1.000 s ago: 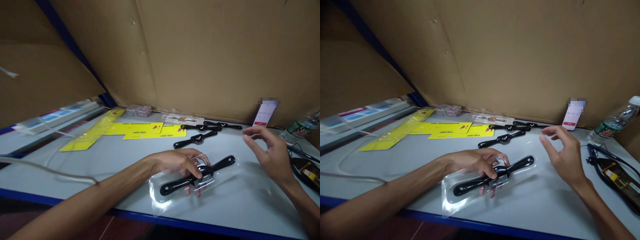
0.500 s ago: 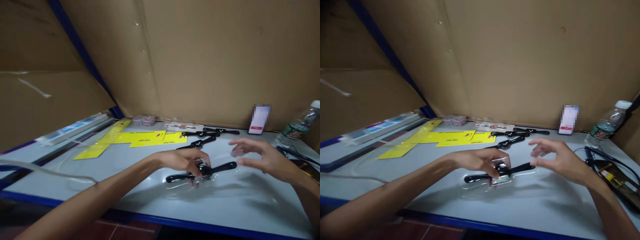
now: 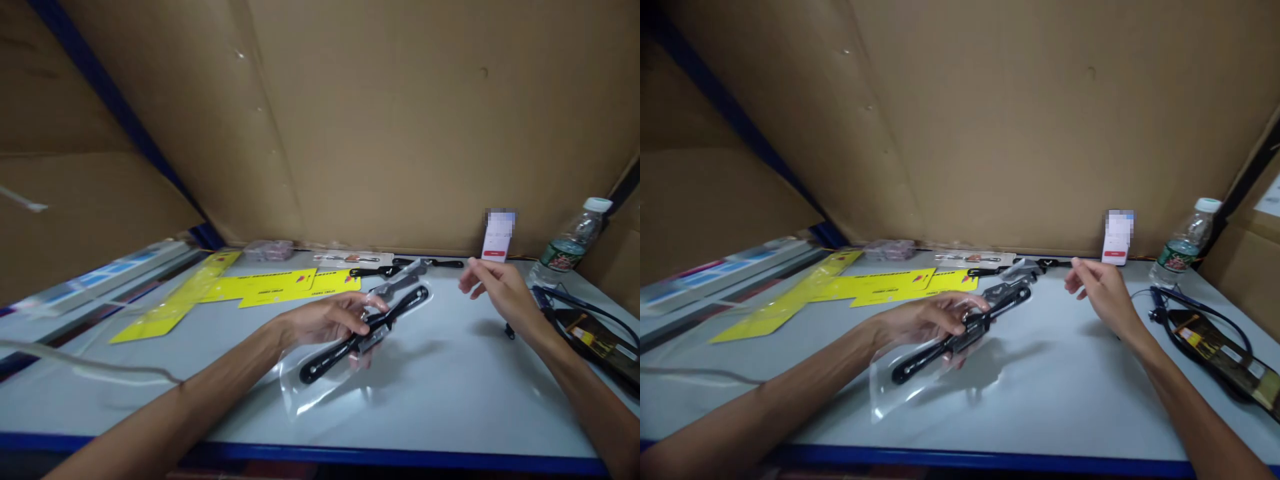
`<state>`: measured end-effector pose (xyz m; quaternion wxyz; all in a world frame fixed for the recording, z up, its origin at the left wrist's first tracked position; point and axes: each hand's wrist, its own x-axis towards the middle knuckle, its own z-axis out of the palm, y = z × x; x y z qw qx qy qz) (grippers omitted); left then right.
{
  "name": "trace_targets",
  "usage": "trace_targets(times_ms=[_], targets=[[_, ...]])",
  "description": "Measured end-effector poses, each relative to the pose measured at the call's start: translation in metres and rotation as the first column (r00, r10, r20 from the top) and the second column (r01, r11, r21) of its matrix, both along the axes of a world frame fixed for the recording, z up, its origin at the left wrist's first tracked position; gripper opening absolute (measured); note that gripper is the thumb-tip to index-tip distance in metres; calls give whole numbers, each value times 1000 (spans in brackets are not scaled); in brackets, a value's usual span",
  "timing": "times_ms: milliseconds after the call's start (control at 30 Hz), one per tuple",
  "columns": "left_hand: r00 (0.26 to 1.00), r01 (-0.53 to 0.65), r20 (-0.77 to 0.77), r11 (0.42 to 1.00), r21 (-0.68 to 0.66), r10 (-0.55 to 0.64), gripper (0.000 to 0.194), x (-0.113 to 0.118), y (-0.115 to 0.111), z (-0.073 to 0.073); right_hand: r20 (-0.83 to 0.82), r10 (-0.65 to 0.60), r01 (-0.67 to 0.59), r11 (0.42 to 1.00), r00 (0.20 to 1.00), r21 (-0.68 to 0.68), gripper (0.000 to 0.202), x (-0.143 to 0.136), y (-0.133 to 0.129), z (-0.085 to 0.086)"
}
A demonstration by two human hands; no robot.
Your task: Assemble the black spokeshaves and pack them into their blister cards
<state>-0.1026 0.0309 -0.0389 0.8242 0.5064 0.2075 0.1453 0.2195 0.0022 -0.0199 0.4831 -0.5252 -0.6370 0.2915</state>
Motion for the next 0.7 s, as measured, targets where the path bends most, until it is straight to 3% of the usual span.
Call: trace_targets(times_ms=[100,200,267,367,467,633,700], targets=[[961,-260,108,964,47,254,40,-22,11,23,133,-151,138,985,979,105,56,4,4,-9],[766,-619,233,785,13,599,42,-49,19,51,343,-288,210,946,894,248,38,3,5,-19],[617,-754,262,653,-71,742,42,-67,20,62,446,-315,196,936,838,292,26,-2,5,-26],[468,-820,262,525,-227,844,41,-88,19,64,535,-259,126,954,804,272,25,-16,6,-37],[356,-822,258,432,-371,898,40,-104,21,54,661,-150,-16,971,736,238,21,-48,17,-36],[206,-825,284,323,-465,936,35,-130,37,43,879,133,-340,940,458,35,20,-155,57,-10],[129,-821,307,275,-501,943,33,-142,41,42,883,197,-383,924,426,-21,18,-206,75,-1]])
